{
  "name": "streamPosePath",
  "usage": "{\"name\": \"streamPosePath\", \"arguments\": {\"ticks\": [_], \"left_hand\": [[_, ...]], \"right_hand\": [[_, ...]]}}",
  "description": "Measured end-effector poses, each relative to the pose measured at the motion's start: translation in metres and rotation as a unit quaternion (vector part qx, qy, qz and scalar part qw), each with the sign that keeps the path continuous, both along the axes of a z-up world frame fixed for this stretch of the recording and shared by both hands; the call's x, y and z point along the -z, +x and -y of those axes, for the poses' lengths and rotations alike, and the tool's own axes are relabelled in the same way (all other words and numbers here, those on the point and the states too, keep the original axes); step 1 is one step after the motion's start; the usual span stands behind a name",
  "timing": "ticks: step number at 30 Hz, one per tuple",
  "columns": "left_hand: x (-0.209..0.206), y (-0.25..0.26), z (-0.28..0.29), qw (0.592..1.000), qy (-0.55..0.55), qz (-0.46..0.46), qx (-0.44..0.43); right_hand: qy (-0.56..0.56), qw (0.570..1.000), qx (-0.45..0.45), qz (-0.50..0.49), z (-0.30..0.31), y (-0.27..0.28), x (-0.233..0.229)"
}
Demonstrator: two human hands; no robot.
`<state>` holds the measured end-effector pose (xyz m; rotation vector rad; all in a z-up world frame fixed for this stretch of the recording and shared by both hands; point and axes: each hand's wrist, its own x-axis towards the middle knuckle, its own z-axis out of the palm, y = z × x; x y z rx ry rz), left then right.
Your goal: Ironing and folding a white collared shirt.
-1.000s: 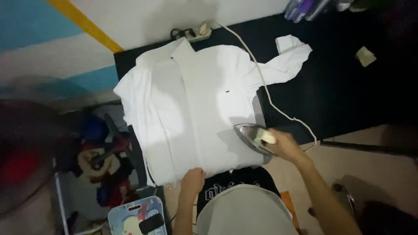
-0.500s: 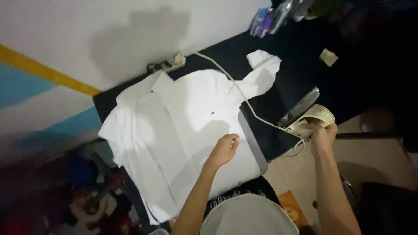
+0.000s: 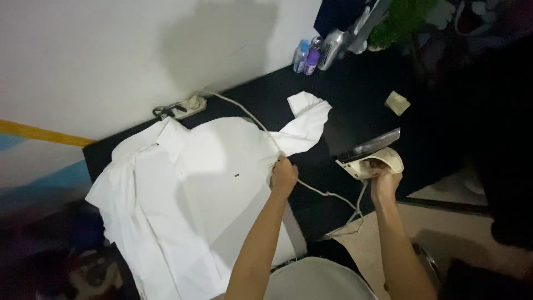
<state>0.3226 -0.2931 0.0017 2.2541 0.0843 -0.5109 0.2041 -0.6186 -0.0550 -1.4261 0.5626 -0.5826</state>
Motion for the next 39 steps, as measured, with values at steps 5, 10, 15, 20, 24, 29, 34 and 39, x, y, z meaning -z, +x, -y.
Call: {"name": "streamPosePath", "arguments": {"ticks": [5,10,15,20,24,29,34,39], "left_hand": [[0.026,0.021,0.037,0.996,-0.09,0.019,-0.018],[0.02,0.06,0.072,0.959,-0.265,0.097,-0.014],[0.015,0.113,0.092,0.943,-0.226,0.235,0.063],[-0.018,0.122,0.097,0.94,0.042,0.304,0.15],[0.034,0.12,0.097,0.956,0.119,0.184,0.196],[0.016,0.107,0.082,0.965,0.073,0.176,0.182],[-0.059,0.087,0.03,0.975,0.044,0.115,0.184],[-0.116,0.061,-0.02,0.973,0.028,0.091,0.211]], "right_hand": [[-0.026,0.999,0.035,-0.011,0.006,0.039,-0.02],[-0.06,0.997,0.019,0.046,0.029,0.053,0.027],[-0.009,0.994,0.05,0.094,0.036,0.072,0.019],[0.019,0.997,0.039,0.069,0.039,0.059,0.021],[-0.009,1.0,0.01,-0.02,0.034,0.055,0.009],[-0.025,0.998,0.028,-0.056,0.035,0.042,0.012],[-0.042,0.995,0.013,-0.089,0.024,0.035,-0.013],[-0.069,0.992,-0.021,-0.105,0.005,0.024,-0.058]]}}
